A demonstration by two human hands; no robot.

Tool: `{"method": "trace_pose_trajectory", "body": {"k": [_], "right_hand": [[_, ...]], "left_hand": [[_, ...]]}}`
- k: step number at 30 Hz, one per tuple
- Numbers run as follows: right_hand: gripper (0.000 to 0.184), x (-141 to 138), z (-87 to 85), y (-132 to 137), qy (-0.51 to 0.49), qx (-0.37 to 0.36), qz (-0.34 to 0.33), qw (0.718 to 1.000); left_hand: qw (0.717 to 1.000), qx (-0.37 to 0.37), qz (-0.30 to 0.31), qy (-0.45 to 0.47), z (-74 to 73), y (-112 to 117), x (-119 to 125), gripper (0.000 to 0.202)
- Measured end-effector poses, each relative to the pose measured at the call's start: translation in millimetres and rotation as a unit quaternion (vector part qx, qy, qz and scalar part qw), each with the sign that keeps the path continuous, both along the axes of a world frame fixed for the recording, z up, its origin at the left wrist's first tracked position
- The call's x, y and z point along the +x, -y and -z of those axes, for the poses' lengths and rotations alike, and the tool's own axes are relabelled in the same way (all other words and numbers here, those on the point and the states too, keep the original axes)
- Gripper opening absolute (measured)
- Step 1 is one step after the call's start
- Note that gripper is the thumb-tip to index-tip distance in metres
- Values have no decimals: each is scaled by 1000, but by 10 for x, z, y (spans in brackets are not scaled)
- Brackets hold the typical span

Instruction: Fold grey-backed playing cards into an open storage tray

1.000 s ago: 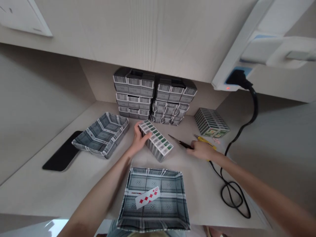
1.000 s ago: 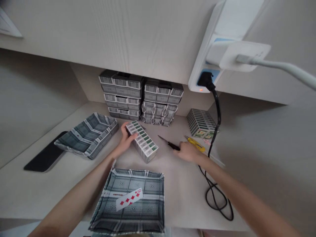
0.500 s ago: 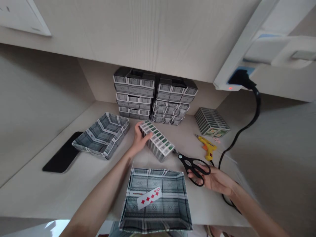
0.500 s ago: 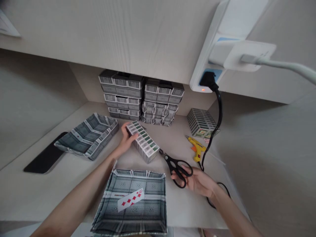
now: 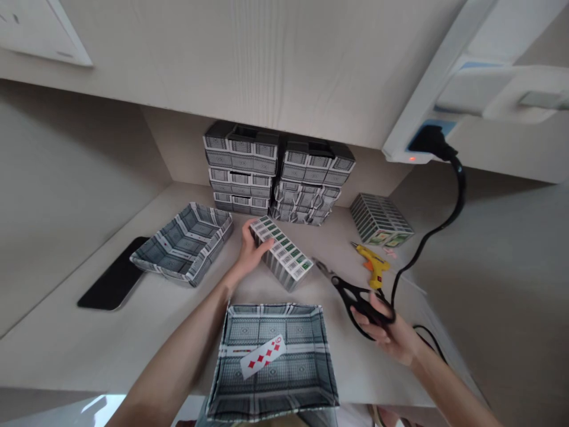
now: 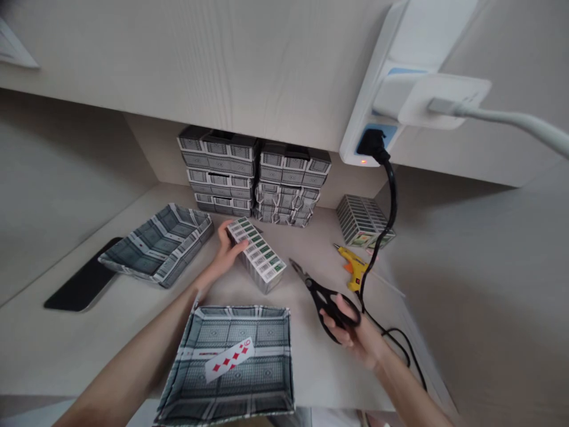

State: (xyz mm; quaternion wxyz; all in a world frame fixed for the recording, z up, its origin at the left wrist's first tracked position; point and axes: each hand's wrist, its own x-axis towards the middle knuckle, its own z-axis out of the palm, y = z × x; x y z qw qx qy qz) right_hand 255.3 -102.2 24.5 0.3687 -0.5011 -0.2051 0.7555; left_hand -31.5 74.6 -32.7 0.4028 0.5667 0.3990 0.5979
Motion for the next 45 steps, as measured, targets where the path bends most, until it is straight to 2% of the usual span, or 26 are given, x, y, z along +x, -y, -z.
{"method": "trace_pose_trajectory", "body": {"k": [4,7,10,13,16,21,27,30,34,39,45], "right_hand": [[61,85,-43,201,20,116,-11,993],[64,36,-174,242,21,170,-81,982],[67,-43,-344,167,20,179,-156,971],[62,-77,-472,30,50,161,-222,960],[57,-58,-529,-131,65,125,-257,956],[56,-3,-611,-346,49,49,-268,961],[53,-24,-767,-360,-8,-19,-252,967],[58,-53,-725,-345,-66,-47,-246,966],[63,-56,-541,-345,-100,-35,-238,965],[57,-63,-354,-321,-66,39,-233,969],[40,-173,-278,-270,21,130,-228,965]], "left_hand": [[1000,20,19,-15,20,-16,-8,64],[999,28,18,-24,35,-27,-17,64],[999,20,13,-22,42,-28,-21,64],[999,19,16,-24,41,-23,-24,64],[1000,10,18,-21,41,-18,-27,68],[999,-31,15,-9,72,-27,-51,72],[999,-33,28,-19,117,-46,-79,63],[999,-28,22,-17,132,-56,-79,62],[999,-46,26,-2,153,-72,-87,64],[998,-55,37,-2,166,-86,-105,67],[996,-46,71,-5,94,-65,-120,76]]}}
